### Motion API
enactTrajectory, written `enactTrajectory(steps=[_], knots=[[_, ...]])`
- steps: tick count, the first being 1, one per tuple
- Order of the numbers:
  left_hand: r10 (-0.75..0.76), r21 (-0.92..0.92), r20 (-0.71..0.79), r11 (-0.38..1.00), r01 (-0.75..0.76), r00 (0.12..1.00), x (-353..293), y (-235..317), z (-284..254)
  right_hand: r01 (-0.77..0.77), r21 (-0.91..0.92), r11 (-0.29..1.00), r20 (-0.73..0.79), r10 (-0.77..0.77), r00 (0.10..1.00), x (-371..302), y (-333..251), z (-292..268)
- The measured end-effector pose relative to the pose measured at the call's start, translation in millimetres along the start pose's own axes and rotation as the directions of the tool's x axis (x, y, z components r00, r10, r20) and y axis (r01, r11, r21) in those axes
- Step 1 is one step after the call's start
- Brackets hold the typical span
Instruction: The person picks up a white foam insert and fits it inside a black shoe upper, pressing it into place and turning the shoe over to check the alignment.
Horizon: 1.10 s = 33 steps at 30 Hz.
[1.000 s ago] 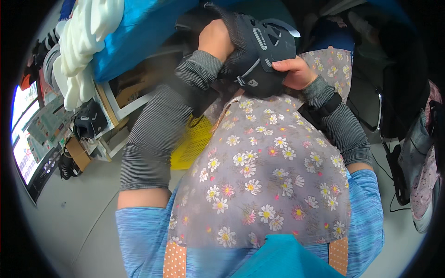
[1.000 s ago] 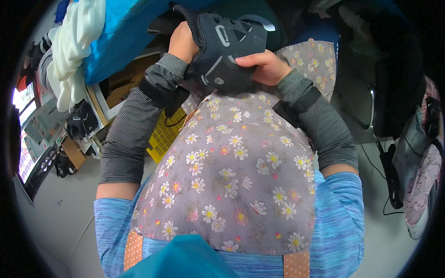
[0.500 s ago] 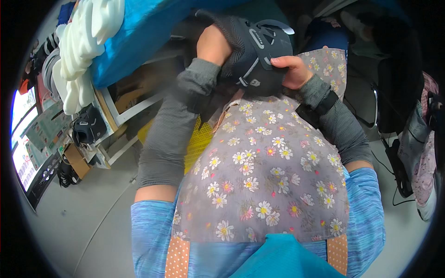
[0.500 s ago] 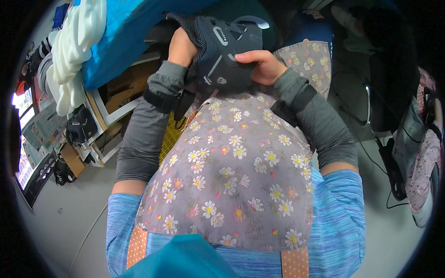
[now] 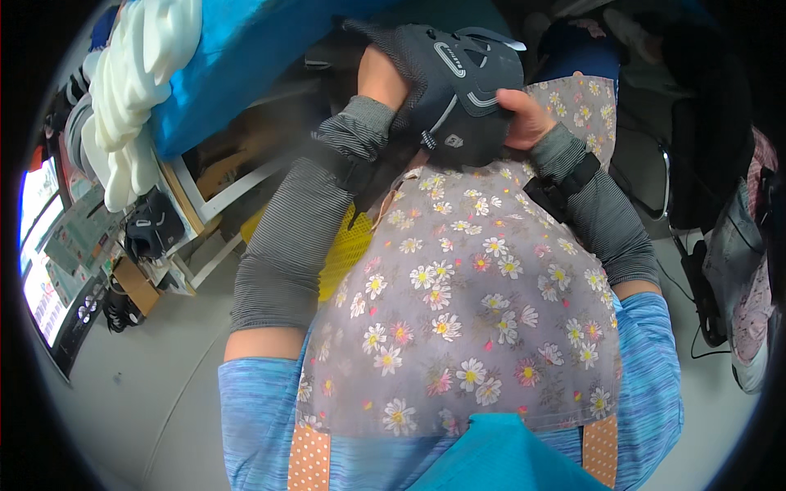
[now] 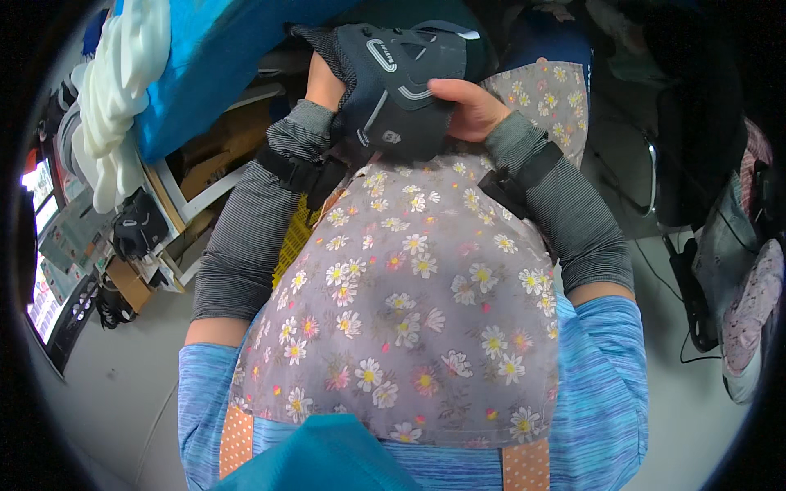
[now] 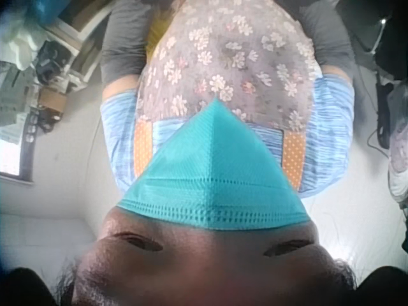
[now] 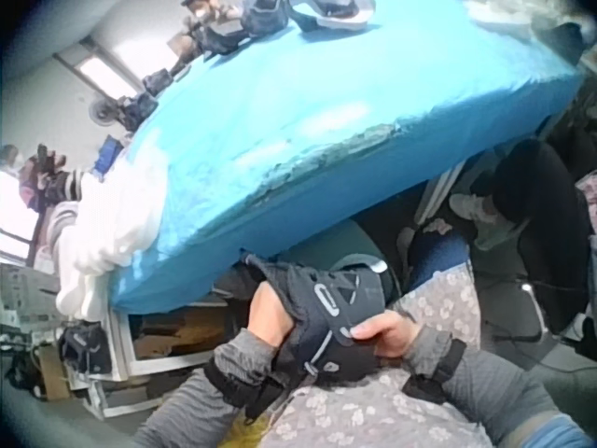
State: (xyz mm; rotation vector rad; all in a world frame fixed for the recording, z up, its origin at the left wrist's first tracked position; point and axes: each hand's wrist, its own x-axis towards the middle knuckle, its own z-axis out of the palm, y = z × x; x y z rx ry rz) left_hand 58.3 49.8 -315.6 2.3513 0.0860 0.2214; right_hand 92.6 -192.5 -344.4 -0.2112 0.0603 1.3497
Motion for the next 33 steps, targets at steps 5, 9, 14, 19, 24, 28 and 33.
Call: enactTrajectory(steps=[5,9,14,19,24,28,33], knots=[[-0.016,0.076,-0.067,0.997,0.021,0.998,-4.2,-7.4,3.6,-0.08,-0.42,0.904,0.103,0.135,0.985,-16.2,5.5,-10.7],[-0.032,0.192,-0.069,0.98,0.045,0.997,-4.1,-5.3,1.7,-0.107,-0.689,0.717,-0.178,-0.024,0.984,-10.6,6.5,52.9],[0.111,0.411,0.137,0.898,-0.158,0.984,3.5,-24.2,-16.7,-0.066,-0.663,0.745,-0.256,-0.143,0.956,-1.7,1.2,55.9],[-0.09,0.565,0.205,0.824,-0.043,0.975,15.9,12.8,-63.2,-0.034,-0.549,0.835,-0.283,-0.148,0.948,-1.5,1.8,45.4],[-0.164,0.476,0.037,0.87,0.127,0.986,14.4,-7.6,-51.4,-0.036,-0.548,0.836,-0.279,-0.142,0.95,4.2,8.4,49.5],[-0.474,-0.587,0.17,0.655,0.476,0.864,-11.4,15.9,-72.7,-0.01,-0.506,0.863,-0.274,-0.15,0.95,-0.6,7.6,47.8],[-0.625,-0.674,0.521,0.117,0.73,0.581,-61.8,9.1,-104.0,0.026,-0.478,0.878,-0.237,-0.158,0.958,3.1,8.4,43.9]])
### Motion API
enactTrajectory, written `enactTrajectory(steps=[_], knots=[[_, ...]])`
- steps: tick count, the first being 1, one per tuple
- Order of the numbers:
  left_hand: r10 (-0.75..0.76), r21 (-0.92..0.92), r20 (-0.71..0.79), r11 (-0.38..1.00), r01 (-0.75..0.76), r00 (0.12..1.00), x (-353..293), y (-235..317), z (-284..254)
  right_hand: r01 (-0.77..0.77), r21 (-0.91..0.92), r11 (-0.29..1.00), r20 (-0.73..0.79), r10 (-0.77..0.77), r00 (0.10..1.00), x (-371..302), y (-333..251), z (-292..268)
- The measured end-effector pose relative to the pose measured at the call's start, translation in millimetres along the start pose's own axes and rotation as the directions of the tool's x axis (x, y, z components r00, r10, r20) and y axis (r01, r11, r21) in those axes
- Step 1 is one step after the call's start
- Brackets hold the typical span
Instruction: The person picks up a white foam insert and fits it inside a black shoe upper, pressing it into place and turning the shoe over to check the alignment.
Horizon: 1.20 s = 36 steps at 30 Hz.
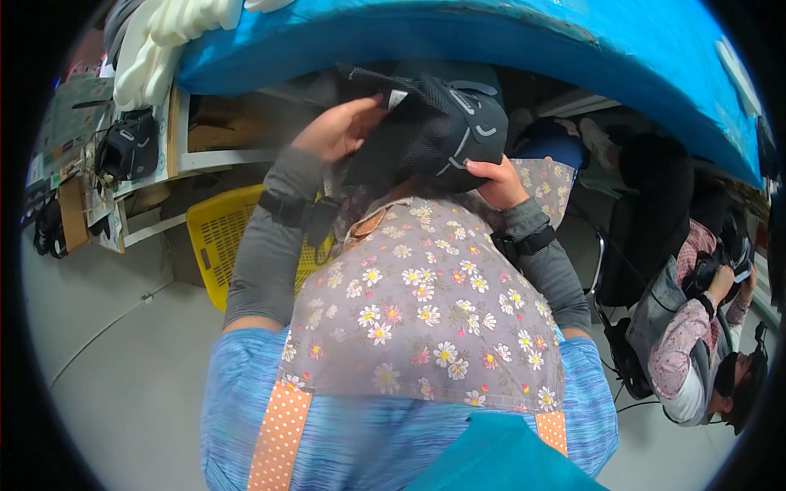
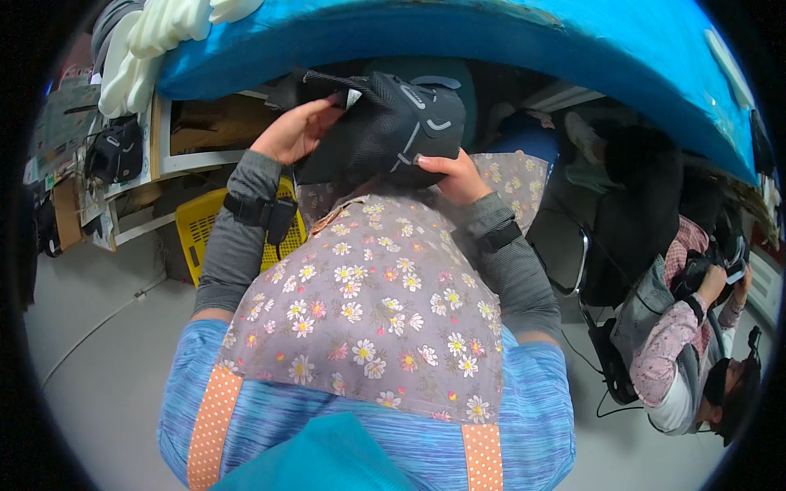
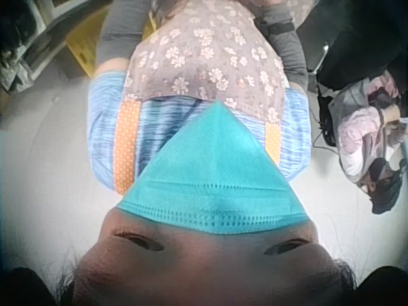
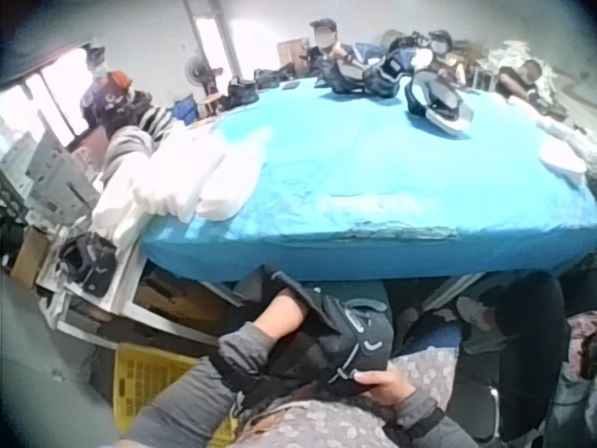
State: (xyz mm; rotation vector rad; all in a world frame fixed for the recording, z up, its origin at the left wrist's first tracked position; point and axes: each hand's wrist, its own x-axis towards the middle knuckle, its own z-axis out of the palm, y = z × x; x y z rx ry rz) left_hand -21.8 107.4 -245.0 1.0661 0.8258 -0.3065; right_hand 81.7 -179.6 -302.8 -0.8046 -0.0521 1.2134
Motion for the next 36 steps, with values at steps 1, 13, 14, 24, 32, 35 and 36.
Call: enactTrajectory(steps=[1,13,14,24,32,35,36], knots=[[-0.065,0.017,0.018,0.998,0.065,0.998,-8.8,-0.3,0.0,-0.004,0.001,1.0,0.004,0.004,1.0,-0.5,-0.3,-1.3],[0.736,0.963,0.17,0.015,-0.267,0.655,-60.6,20.4,96.6,-0.185,0.191,0.964,0.208,0.145,0.967,19.0,4.9,-8.9],[0.811,0.973,0.209,-0.117,-0.199,0.547,-57.3,14.1,103.0,-0.201,0.186,0.962,0.167,0.171,0.971,19.0,5.8,-8.3],[0.914,0.979,0.178,-0.202,0.029,0.366,-14.4,45.5,107.3,-0.101,0.285,0.953,0.224,0.036,0.974,3.9,-4.8,7.2],[0.762,0.981,0.196,-0.157,-0.118,0.617,19.5,35.6,78.5,-0.003,0.219,0.976,0.121,-0.024,0.992,-3.7,-7.3,15.7],[0.683,0.975,0.217,-0.189,-0.119,0.698,15.6,37.9,85.5,0.005,0.205,0.979,0.122,-0.03,0.992,-7.4,-8.0,13.5],[0.67,0.973,0.221,-0.197,-0.117,0.709,18.6,34.2,84.0,-0.012,0.209,0.978,0.126,-0.015,0.992,-7.2,-7.4,13.8]])
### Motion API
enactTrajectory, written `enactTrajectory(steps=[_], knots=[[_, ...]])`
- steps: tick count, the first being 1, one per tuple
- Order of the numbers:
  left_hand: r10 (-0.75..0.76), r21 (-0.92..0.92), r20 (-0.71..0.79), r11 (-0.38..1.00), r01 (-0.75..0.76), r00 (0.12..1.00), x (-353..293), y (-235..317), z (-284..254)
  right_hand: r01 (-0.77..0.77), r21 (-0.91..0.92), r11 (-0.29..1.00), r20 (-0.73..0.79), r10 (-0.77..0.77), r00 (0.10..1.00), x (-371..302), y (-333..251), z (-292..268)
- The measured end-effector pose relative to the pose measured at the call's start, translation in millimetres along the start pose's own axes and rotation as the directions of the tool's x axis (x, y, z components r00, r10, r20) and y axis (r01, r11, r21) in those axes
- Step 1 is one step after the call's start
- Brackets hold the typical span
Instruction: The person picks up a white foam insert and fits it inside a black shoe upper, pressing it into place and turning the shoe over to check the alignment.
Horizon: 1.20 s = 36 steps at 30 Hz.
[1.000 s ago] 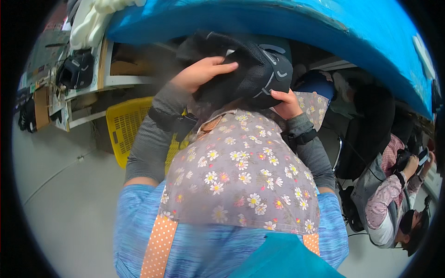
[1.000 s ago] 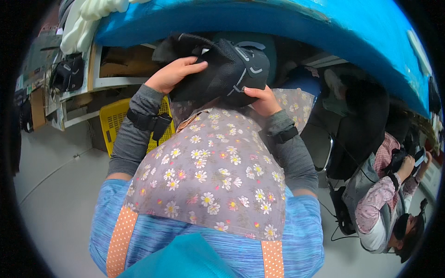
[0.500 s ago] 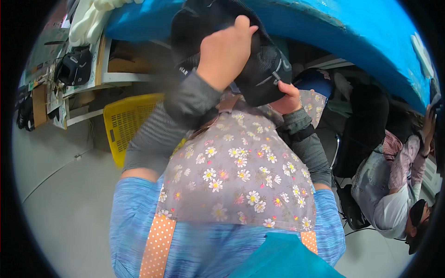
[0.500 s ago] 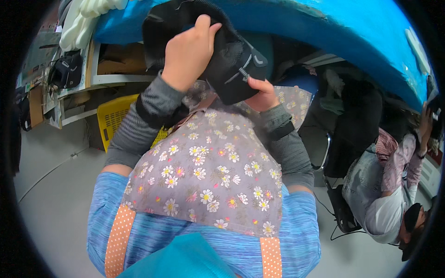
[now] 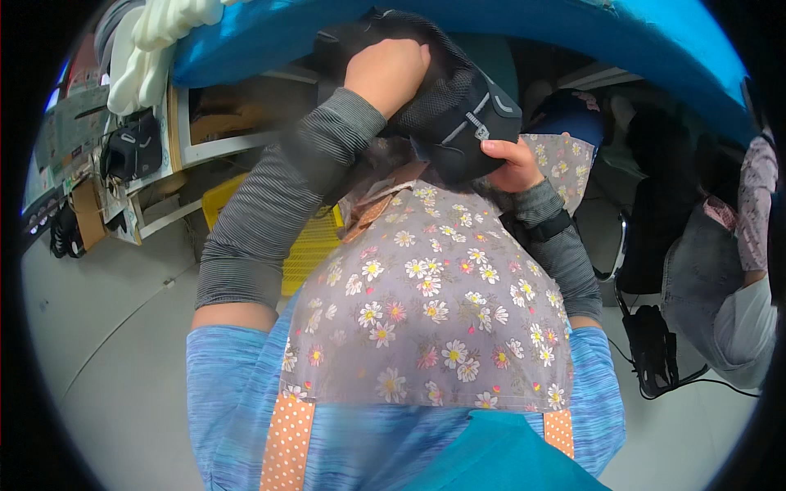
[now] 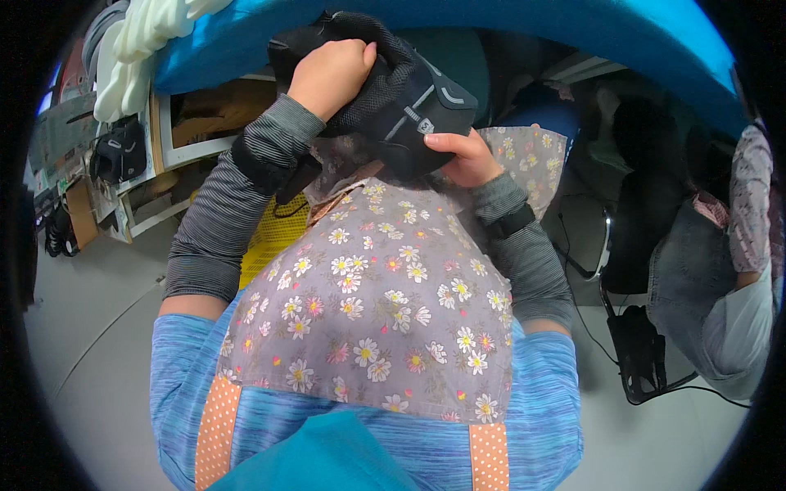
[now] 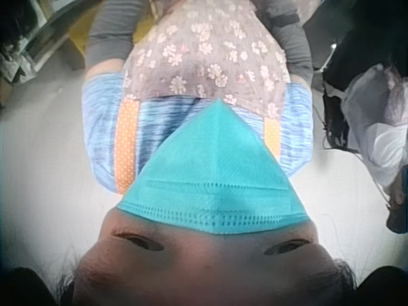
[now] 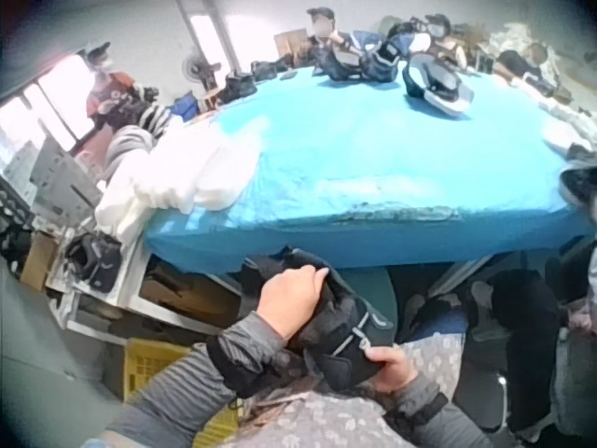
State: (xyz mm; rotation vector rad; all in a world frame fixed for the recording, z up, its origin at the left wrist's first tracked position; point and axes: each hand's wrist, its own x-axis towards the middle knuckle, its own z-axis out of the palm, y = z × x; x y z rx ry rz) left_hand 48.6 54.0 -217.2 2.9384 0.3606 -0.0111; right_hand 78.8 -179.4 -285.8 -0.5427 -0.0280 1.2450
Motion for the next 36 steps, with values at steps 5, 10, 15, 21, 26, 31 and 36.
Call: enactTrajectory(steps=[5,10,15,21,26,31,36], knots=[[0.12,-0.004,0.241,0.992,-0.123,0.963,6.7,-3.4,14.7,-0.036,0.024,0.999,-0.015,0.037,0.999,8.5,-1.0,-6.2],[0.149,-0.095,0.34,0.988,-0.124,0.928,21.2,5.6,31.5,-0.061,-0.027,0.998,-0.036,0.06,0.998,6.6,0.5,-9.3],[0.121,-0.126,0.289,0.988,-0.088,0.95,18.9,3.6,39.8,-0.024,-0.03,0.999,-0.016,0.023,1.0,7.9,-2.2,-1.5],[0.089,-0.009,0.106,0.996,-0.089,0.99,-0.1,14.7,12.3,-0.083,-0.064,0.994,-0.041,0.08,0.996,-1.8,-5.6,-10.1],[0.14,0.1,0.079,0.984,-0.148,0.987,-2.6,17.0,13.7,-0.059,-0.067,0.996,-0.014,0.058,0.998,-1.6,-7.5,-10.3],[0.114,-0.023,0.217,0.993,-0.112,0.97,2.7,10.0,29.8,-0.073,-0.046,0.996,-0.078,0.069,0.995,0.0,-13.4,-3.5],[0.276,-0.316,0.2,0.927,-0.204,0.94,13.8,-11.7,65.7,-0.084,-0.167,0.982,-0.077,0.072,0.994,2.7,-13.9,-6.0]])
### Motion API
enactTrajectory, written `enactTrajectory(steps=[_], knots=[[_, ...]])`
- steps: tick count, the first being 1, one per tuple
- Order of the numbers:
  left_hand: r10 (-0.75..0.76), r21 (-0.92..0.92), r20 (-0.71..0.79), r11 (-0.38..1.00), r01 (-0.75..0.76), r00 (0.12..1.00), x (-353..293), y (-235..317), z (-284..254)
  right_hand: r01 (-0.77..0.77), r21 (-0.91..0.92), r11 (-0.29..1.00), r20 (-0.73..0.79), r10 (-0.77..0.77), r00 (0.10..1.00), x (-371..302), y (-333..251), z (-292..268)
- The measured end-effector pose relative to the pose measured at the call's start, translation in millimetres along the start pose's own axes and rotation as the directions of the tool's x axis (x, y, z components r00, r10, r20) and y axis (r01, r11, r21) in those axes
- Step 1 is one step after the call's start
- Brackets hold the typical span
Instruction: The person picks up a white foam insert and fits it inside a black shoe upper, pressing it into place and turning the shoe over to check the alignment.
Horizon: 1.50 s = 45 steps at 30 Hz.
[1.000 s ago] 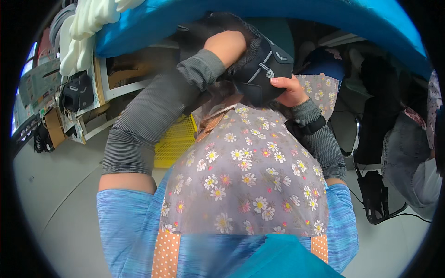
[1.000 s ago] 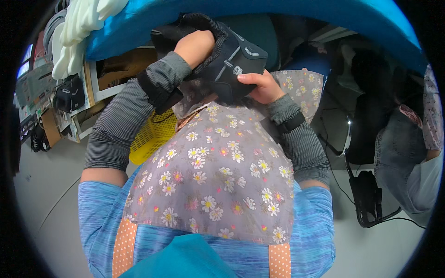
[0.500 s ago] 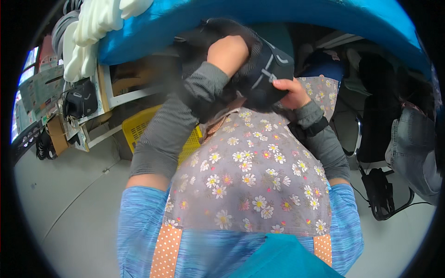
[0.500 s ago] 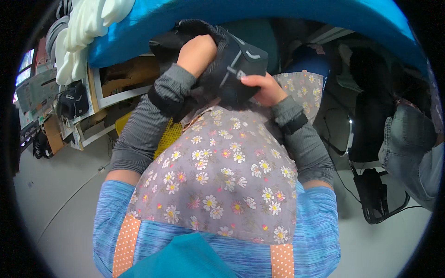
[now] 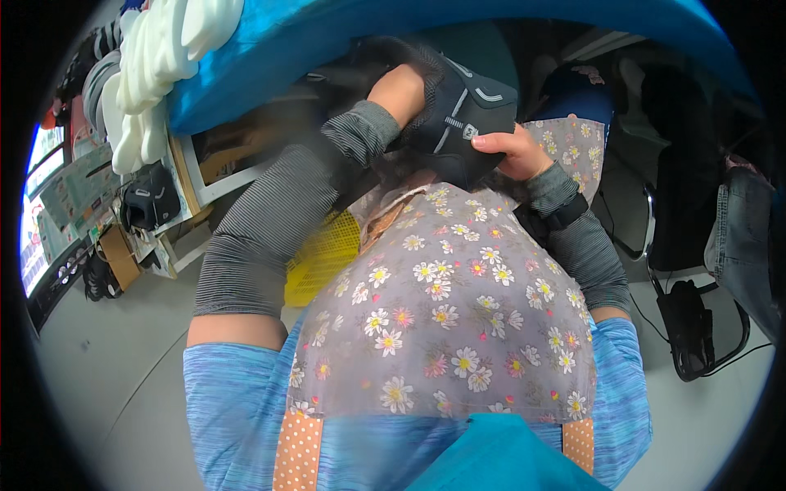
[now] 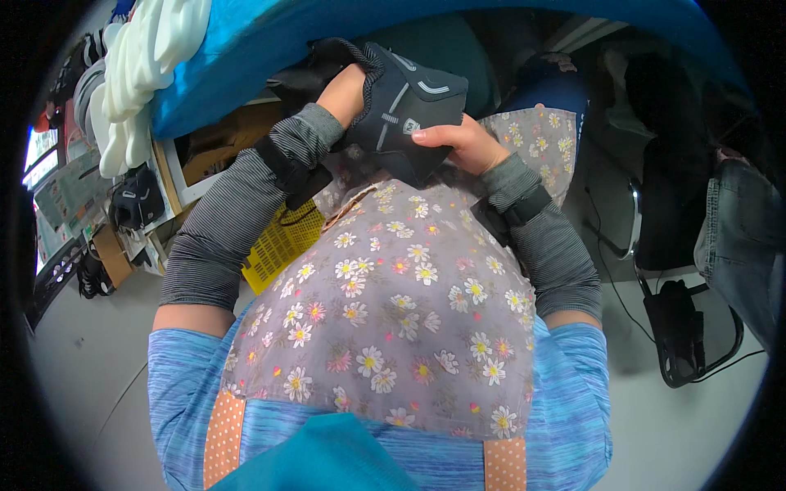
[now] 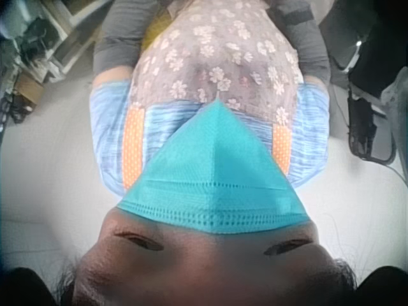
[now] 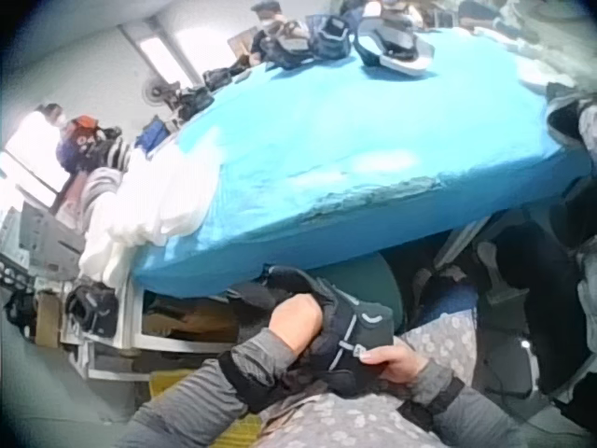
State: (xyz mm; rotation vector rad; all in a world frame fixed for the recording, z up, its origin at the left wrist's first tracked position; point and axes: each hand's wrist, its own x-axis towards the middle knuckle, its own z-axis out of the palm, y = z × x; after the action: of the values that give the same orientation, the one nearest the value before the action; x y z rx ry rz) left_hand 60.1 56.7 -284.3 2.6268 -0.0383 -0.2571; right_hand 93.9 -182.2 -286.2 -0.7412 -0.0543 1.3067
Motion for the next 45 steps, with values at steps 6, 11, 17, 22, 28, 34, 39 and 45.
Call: enactTrajectory(steps=[6,11,17,22,28,34,39,45], knots=[[0.042,-0.004,-0.083,0.999,-0.043,0.996,6.3,-14.6,20.7,0.023,0.02,1.0,0.004,-0.023,1.0,2.2,3.4,-3.6],[-0.172,0.054,-0.004,0.984,0.172,0.985,1.7,14.8,-3.5,0.026,0.142,0.99,-0.005,-0.026,1.0,3.3,9.9,-5.3],[-0.235,0.174,0.049,0.959,0.223,0.971,3.3,29.1,-23.1,0.075,0.163,0.984,0.021,-0.079,0.997,-0.1,7.2,-5.0],[-0.065,0.111,-0.01,0.992,0.066,0.998,0.5,17.8,-10.4,0.011,0.128,0.992,-0.002,-0.011,1.0,2.2,3.8,-7.1],[-0.127,-0.006,-0.015,0.992,0.127,0.992,11.4,16.0,-4.0,0.045,0.064,0.997,0.01,-0.046,0.999,0.0,5.3,-11.3],[-0.165,-0.094,-0.097,0.983,0.156,0.982,10.6,10.7,5.9,-0.027,0.091,0.995,0.021,0.025,0.999,2.3,3.3,-17.2],[-0.191,0.037,-0.13,0.98,0.197,0.973,-1.5,22.4,-5.6,0.036,0.146,0.989,0.013,-0.038,0.999,-3.6,-0.8,4.1],[-0.212,0.074,-0.024,0.974,0.213,0.977,3.4,15.1,5.5,0.004,0.134,0.991,-0.018,-0.001,1.0,2.3,3.2,-15.6]])
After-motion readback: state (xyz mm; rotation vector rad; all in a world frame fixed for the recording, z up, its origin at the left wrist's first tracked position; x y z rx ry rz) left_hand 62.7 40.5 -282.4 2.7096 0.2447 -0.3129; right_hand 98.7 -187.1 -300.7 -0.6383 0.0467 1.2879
